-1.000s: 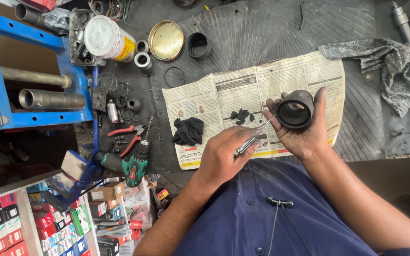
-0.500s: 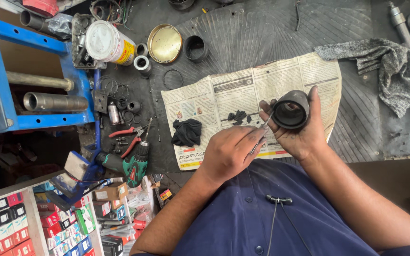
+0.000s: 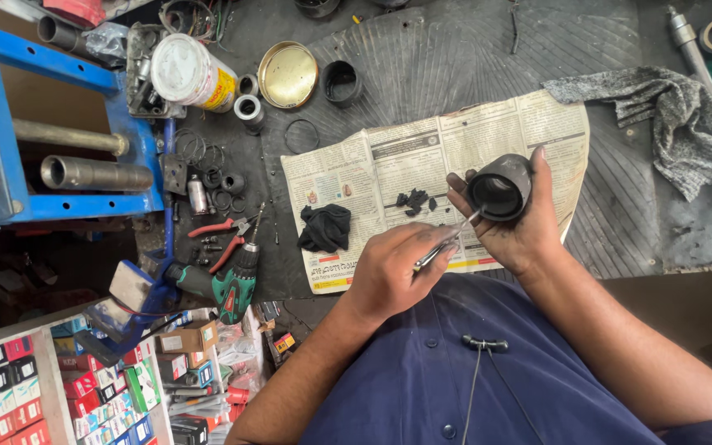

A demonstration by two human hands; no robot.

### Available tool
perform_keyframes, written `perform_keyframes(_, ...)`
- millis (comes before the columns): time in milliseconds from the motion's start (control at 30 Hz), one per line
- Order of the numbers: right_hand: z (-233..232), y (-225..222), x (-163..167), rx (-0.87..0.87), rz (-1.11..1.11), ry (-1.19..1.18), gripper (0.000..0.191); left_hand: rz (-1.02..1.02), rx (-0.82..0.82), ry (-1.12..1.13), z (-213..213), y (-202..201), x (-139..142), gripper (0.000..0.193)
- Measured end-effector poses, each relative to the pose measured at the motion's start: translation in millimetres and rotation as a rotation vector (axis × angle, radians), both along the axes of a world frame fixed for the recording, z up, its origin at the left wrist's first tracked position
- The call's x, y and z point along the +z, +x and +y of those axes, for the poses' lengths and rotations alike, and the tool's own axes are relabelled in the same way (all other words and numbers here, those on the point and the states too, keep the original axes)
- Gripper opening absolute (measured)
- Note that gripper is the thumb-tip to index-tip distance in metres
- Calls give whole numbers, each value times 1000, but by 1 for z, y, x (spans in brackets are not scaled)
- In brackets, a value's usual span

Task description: The person spreads a newspaper sheet over the workbench, then holds a black cylindrical metal part and uses a small hand tool to scrape debris from its inside and edges, letting the scrapings fall onto the newspaper. They occasionally wipe the part and the area with a cloth while continuing to scrape.

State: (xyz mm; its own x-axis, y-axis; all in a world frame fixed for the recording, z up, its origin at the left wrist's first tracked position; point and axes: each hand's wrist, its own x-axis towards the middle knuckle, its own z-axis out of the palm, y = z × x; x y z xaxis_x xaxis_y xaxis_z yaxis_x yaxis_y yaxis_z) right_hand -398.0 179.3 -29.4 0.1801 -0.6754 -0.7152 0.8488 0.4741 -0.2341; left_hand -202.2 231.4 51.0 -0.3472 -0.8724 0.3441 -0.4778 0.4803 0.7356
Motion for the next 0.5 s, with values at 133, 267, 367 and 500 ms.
perform_keyframes(133, 1, 3, 1, 27, -2, -27, 93, -201, 36, -94, -4, -6, -5, 29)
perform_keyframes(267, 5, 3, 2, 68, 61, -134, 91, -282, 7, -14, -2, -17, -11, 27)
perform_keyframes(367, 7, 1, 1, 64, 88, -166, 91, -212, -19, 104, -2, -17, -12, 25)
perform_keyframes(500, 2, -5, -5, -45, 36, -114, 89, -148, 36, 50, -5, -5, -7, 32)
